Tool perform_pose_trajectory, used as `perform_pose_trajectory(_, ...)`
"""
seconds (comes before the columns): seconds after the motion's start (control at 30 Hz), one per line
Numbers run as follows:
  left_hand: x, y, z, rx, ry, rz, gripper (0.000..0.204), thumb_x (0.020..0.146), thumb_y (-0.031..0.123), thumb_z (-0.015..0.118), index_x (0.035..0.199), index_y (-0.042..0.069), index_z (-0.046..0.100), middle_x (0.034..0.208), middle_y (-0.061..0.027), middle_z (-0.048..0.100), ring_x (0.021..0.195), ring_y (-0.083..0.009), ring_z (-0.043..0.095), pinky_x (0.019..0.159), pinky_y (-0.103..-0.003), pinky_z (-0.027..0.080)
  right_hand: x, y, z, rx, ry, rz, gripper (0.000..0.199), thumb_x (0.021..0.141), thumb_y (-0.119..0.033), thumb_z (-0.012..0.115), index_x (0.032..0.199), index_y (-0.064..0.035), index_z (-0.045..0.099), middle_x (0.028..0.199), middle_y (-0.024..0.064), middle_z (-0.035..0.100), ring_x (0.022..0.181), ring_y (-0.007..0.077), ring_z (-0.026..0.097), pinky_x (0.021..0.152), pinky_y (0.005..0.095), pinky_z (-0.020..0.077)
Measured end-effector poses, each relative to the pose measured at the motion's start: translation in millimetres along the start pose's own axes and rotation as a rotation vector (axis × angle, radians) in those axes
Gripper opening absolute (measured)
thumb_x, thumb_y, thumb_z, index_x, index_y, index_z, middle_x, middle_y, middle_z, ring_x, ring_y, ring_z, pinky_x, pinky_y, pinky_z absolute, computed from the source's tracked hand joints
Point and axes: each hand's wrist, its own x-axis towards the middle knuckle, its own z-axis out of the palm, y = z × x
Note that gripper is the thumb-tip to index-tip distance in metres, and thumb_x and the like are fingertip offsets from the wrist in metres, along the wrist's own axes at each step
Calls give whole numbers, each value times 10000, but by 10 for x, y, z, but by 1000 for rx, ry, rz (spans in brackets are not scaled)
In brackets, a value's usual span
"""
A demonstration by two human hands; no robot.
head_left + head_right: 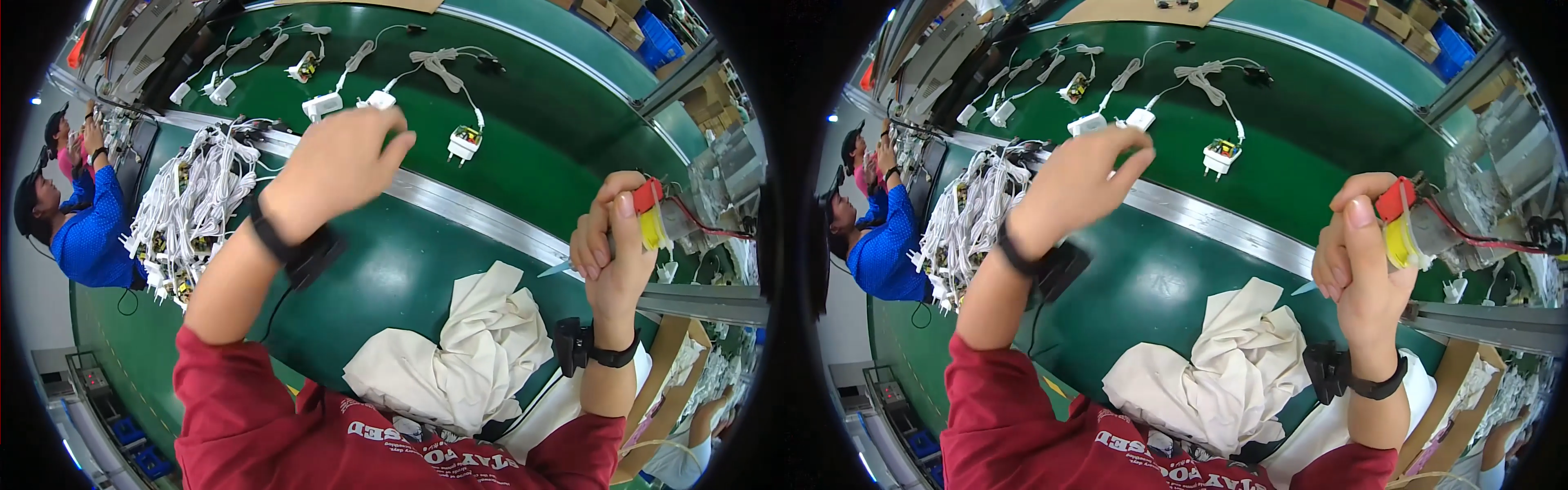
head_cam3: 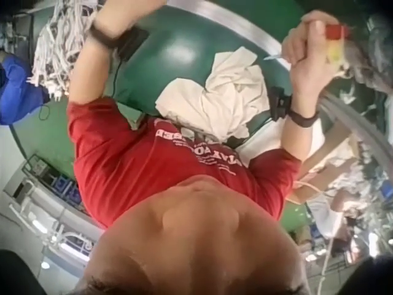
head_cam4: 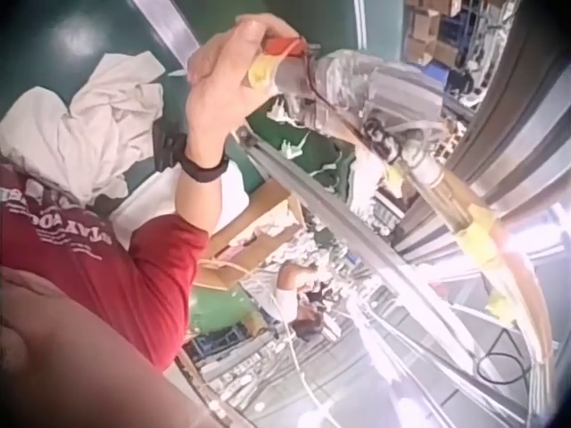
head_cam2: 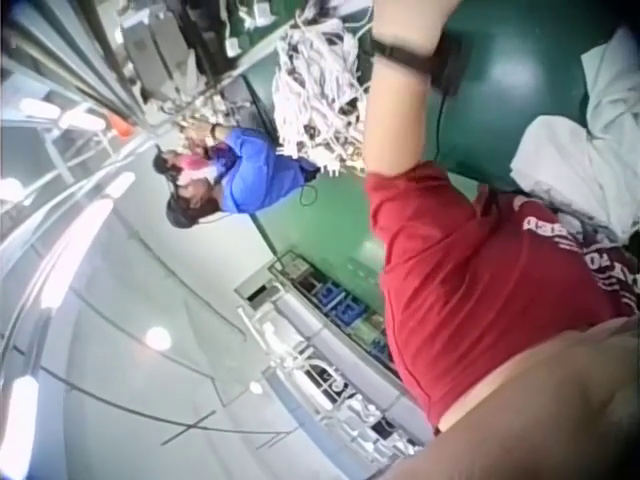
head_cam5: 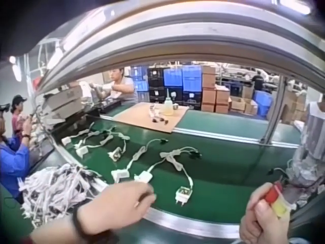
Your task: The person picks up a circuit board with an attached power cord, applies glue to it using a dispenser, and places the assembly onto the green table, repeating this process for several units.
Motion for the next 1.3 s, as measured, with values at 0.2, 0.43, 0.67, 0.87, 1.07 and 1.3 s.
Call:
perform_pose_trajectory(0.2, 1217, -231, 599, 439, -30, -124, 316, 799, 335, 633, 909, 40, 608, 843, -136, 629, 736, -284, 630, 621, -363, 508, 123, -208, -479, -31, 21, 25, 204, 949, -249, 445, 916, -48, 437, 484, -37, 299, 353, 34, 253, 329, 198, 235)
perform_pose_trajectory(0.43, 2174, 565, 517, -1050, -278, -312, 343, 924, 320, 460, 1139, 64, 535, 977, -81, 625, 867, -186, 641, 656, -273, 525, 360, -209, -1070, 88, 7, 40, 153, 909, -170, 529, 917, -40, 449, 526, -33, 373, 404, 36, 302, 369, 209, 252)
perform_pose_trajectory(0.67, 2218, 1627, 782, -1677, -244, 68, 285, 959, 280, 403, 1147, 70, 449, 985, -86, 570, 841, -176, 595, 683, -301, 537, 478, -183, -1124, 59, 22, 25, 151, 924, -185, 498, 921, -42, 448, 514, -37, 359, 387, 35, 291, 360, 204, 246)
perform_pose_trajectory(0.87, 1783, 1986, 1813, -1627, -448, -306, 216, 878, 202, 508, 1033, 64, 450, 863, -48, 521, 768, -142, 570, 668, -290, 526, 568, -193, -1276, 15, 60, -14, 192, 951, -220, 442, 923, -30, 444, 483, -33, 324, 351, 35, 261, 334, 199, 224)
perform_pose_trajectory(1.07, 1994, 1282, 1888, -1622, -298, -469, 149, 838, 167, 511, 941, 59, 514, 894, -56, 574, 791, -110, 577, 538, -235, 410, 694, -82, -1556, 6, 101, 11, 169, 938, -200, 464, 922, -32, 454, 507, -31, 350, 374, 30, 282, 350, 200, 234)
perform_pose_trajectory(1.3, 1583, 2327, 2320, -1802, -601, -473, 333, 857, 123, 523, 1156, 69, 387, 1081, -110, 575, 930, -170, 591, 663, -279, 510, 935, 139, -2309, -12, 104, -8, 146, 908, -182, 513, 923, -42, 474, 553, -25, 411, 415, 25, 312, 382, 199, 243)
